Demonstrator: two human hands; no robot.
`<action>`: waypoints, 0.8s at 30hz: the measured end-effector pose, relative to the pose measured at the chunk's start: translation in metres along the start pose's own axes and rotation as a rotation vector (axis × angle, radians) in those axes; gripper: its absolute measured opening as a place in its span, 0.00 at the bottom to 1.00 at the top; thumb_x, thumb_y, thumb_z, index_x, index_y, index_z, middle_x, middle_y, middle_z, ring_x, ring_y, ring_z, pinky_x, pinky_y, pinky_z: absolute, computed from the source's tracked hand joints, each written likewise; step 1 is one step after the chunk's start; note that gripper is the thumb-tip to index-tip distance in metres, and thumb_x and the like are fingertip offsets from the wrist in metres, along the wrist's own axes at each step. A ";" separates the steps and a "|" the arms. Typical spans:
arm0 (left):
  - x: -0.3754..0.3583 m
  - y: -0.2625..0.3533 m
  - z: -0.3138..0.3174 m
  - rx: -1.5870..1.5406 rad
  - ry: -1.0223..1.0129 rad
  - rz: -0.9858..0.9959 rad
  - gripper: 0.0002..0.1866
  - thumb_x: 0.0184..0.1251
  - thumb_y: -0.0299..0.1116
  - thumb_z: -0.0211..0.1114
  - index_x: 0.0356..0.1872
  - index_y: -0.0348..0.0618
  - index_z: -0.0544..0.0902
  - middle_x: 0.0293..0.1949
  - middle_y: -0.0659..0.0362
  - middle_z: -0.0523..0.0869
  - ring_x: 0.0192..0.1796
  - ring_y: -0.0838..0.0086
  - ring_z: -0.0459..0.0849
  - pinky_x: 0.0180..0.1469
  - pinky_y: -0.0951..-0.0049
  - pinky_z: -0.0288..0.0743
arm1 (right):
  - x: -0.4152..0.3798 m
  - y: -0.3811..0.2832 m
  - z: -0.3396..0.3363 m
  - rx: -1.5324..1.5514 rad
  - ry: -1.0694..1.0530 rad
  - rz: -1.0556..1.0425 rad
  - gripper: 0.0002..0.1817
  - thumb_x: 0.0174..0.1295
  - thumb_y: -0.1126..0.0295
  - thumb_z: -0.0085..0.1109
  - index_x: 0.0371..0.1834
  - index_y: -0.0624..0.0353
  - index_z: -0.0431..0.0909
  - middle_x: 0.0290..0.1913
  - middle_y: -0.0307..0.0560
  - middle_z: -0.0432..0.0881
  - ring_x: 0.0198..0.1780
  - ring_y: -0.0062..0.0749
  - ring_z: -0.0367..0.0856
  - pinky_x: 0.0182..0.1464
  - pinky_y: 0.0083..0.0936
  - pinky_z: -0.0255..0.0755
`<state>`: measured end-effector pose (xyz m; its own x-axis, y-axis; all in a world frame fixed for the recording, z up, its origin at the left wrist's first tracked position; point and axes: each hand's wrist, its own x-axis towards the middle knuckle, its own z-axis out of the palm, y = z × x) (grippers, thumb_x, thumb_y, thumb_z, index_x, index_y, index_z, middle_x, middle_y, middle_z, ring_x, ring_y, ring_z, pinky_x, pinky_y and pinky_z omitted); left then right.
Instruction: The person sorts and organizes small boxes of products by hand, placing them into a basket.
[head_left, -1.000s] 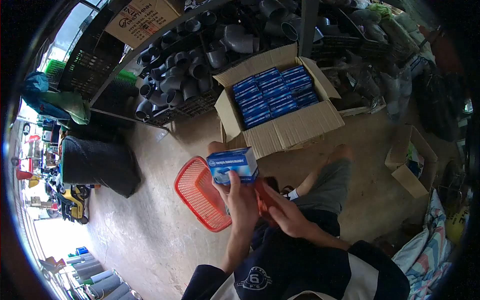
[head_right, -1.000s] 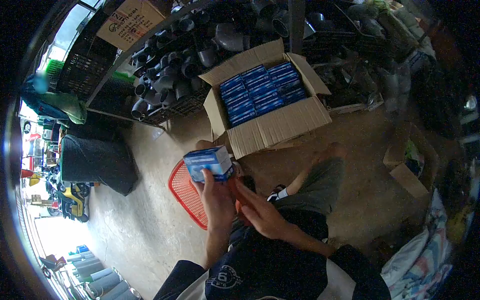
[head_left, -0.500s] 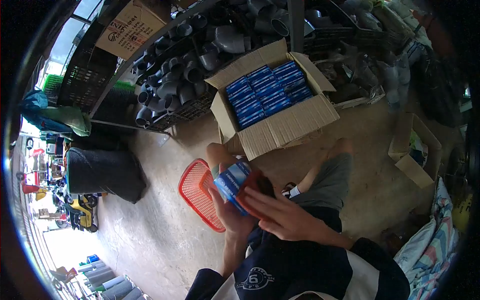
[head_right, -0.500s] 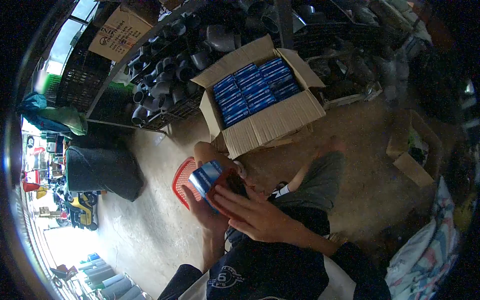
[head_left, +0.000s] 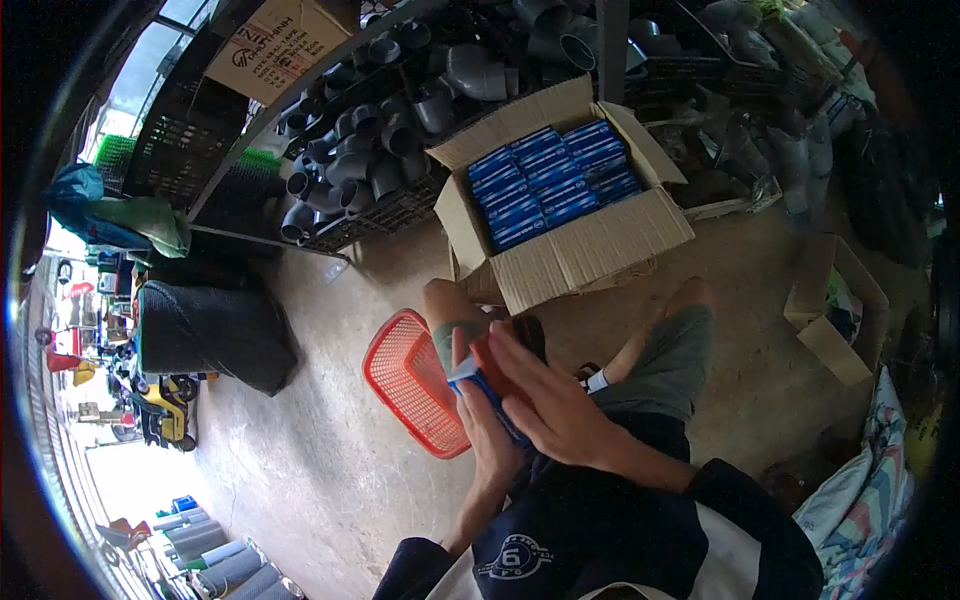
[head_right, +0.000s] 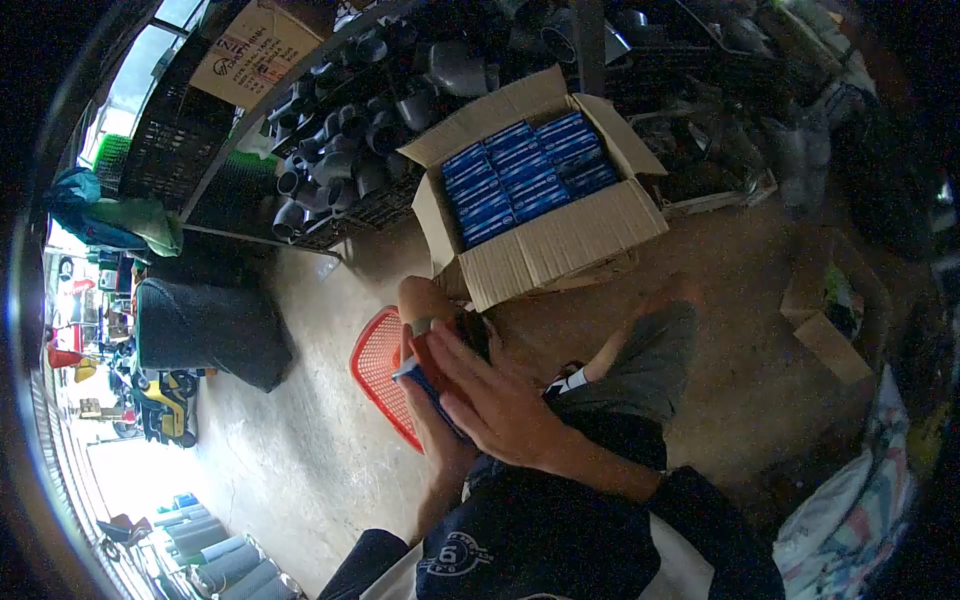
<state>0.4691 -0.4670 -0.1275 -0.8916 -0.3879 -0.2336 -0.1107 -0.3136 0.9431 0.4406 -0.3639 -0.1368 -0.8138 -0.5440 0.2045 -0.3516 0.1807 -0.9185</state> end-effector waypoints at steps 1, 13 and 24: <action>0.005 0.004 0.003 0.007 -0.008 0.058 0.39 0.78 0.64 0.36 0.76 0.45 0.56 0.73 0.49 0.63 0.71 0.58 0.69 0.70 0.61 0.67 | -0.009 0.000 0.001 -0.087 -0.046 -0.065 0.31 0.77 0.57 0.41 0.79 0.59 0.52 0.79 0.57 0.52 0.75 0.65 0.55 0.75 0.61 0.46; -0.007 -0.020 0.004 0.163 -0.236 0.125 0.50 0.71 0.64 0.54 0.78 0.34 0.48 0.70 0.47 0.64 0.68 0.63 0.68 0.68 0.66 0.62 | 0.015 0.022 -0.017 0.788 0.325 0.312 0.29 0.80 0.56 0.33 0.76 0.64 0.58 0.69 0.55 0.71 0.69 0.37 0.69 0.71 0.31 0.60; 0.022 0.013 -0.003 0.442 -0.132 0.099 0.34 0.78 0.56 0.46 0.72 0.40 0.61 0.63 0.45 0.73 0.64 0.64 0.73 0.67 0.64 0.65 | -0.012 0.018 -0.037 0.886 0.181 0.399 0.32 0.80 0.49 0.32 0.79 0.57 0.52 0.63 0.48 0.75 0.35 0.16 0.79 0.32 0.13 0.75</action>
<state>0.4489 -0.4822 -0.1211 -0.9523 -0.2751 -0.1322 -0.1730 0.1298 0.9763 0.4273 -0.3240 -0.1435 -0.8818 -0.4295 -0.1947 0.3775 -0.3954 -0.8374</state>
